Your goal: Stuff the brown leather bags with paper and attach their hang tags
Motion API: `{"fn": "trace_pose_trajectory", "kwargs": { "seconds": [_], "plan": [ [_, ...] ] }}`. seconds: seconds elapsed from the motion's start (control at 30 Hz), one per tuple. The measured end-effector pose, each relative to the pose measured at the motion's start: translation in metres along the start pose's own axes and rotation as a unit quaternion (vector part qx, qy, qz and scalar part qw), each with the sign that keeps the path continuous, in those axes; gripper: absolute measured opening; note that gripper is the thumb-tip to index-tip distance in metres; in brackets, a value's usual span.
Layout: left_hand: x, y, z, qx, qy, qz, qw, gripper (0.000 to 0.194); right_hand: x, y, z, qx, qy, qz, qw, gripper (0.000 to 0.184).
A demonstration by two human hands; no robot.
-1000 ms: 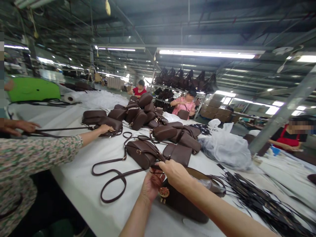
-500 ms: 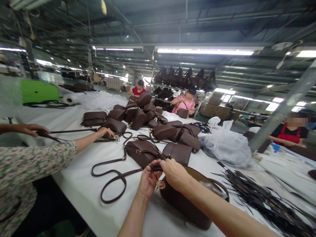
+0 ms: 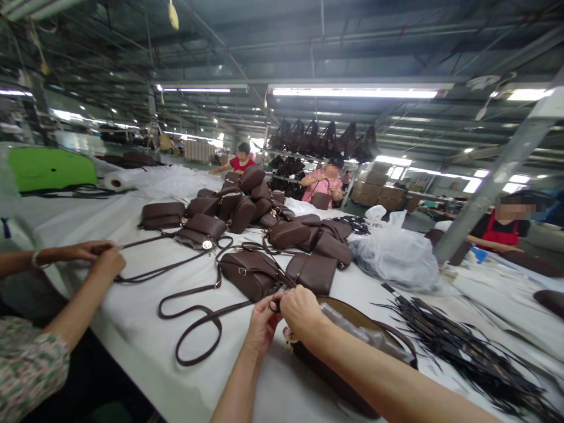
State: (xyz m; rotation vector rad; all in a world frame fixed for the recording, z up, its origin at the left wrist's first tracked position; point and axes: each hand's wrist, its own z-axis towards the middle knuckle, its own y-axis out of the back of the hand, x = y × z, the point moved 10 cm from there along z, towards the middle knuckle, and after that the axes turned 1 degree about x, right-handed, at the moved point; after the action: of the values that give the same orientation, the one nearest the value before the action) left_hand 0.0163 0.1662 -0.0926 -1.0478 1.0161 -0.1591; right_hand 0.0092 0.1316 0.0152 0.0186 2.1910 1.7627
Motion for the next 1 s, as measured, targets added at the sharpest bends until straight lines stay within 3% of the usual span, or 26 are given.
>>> {"fn": "trace_pose_trajectory", "kwargs": {
  "seconds": [0.1,0.2,0.27,0.33,0.37,0.43,0.53,0.6,0.7,0.8,0.9,1.0],
  "plan": [
    [-0.016,-0.006,-0.002,0.005,0.007,0.171,0.985,0.036,-0.012,-0.003,0.001,0.020,-0.007,-0.012,1.000,0.015],
    [-0.052,0.000,-0.006,0.020,-0.004,0.351,0.936,0.025,-0.042,0.003,-0.012,-0.025,-0.013,0.032,0.999,0.027],
    [-0.087,0.022,-0.013,-0.009,-0.032,0.447,0.894,0.021,-0.066,0.002,-0.025,-0.048,-0.027,0.074,0.996,0.044],
    [-0.124,0.053,-0.024,-0.079,-0.065,0.500,0.860,0.023,-0.080,-0.004,-0.038,-0.058,-0.025,0.119,0.991,0.047],
    [-0.132,0.066,-0.029,-0.091,-0.053,0.521,0.847,0.024,-0.082,-0.006,-0.044,-0.064,-0.013,0.139,0.988,0.047],
    [-0.124,0.073,-0.036,-0.034,0.003,0.574,0.818,0.025,-0.078,-0.005,-0.053,-0.077,0.019,0.172,0.982,0.048],
    [-0.097,0.056,-0.042,0.034,0.056,0.618,0.783,0.036,-0.067,0.002,-0.063,-0.093,0.061,0.193,0.975,0.057],
    [-0.076,0.038,-0.036,0.025,0.073,0.581,0.810,0.043,-0.063,0.007,-0.068,-0.104,0.070,0.190,0.974,0.063],
    [-0.021,0.006,-0.017,0.033,0.180,0.383,0.905,0.049,-0.065,0.011,-0.077,-0.127,0.050,0.170,0.976,0.068],
    [0.010,-0.025,0.014,-0.007,0.221,0.187,0.957,0.034,-0.072,0.008,-0.090,-0.134,0.016,0.176,0.975,0.069],
    [-0.008,-0.057,0.044,-0.015,0.164,0.139,0.976,0.018,-0.075,0.003,-0.105,-0.133,0.006,0.195,0.972,0.063],
    [-0.051,-0.110,0.056,0.080,0.114,0.157,0.978,0.022,-0.086,0.012,-0.119,-0.183,-0.005,0.219,0.958,0.040]
  ]
}}
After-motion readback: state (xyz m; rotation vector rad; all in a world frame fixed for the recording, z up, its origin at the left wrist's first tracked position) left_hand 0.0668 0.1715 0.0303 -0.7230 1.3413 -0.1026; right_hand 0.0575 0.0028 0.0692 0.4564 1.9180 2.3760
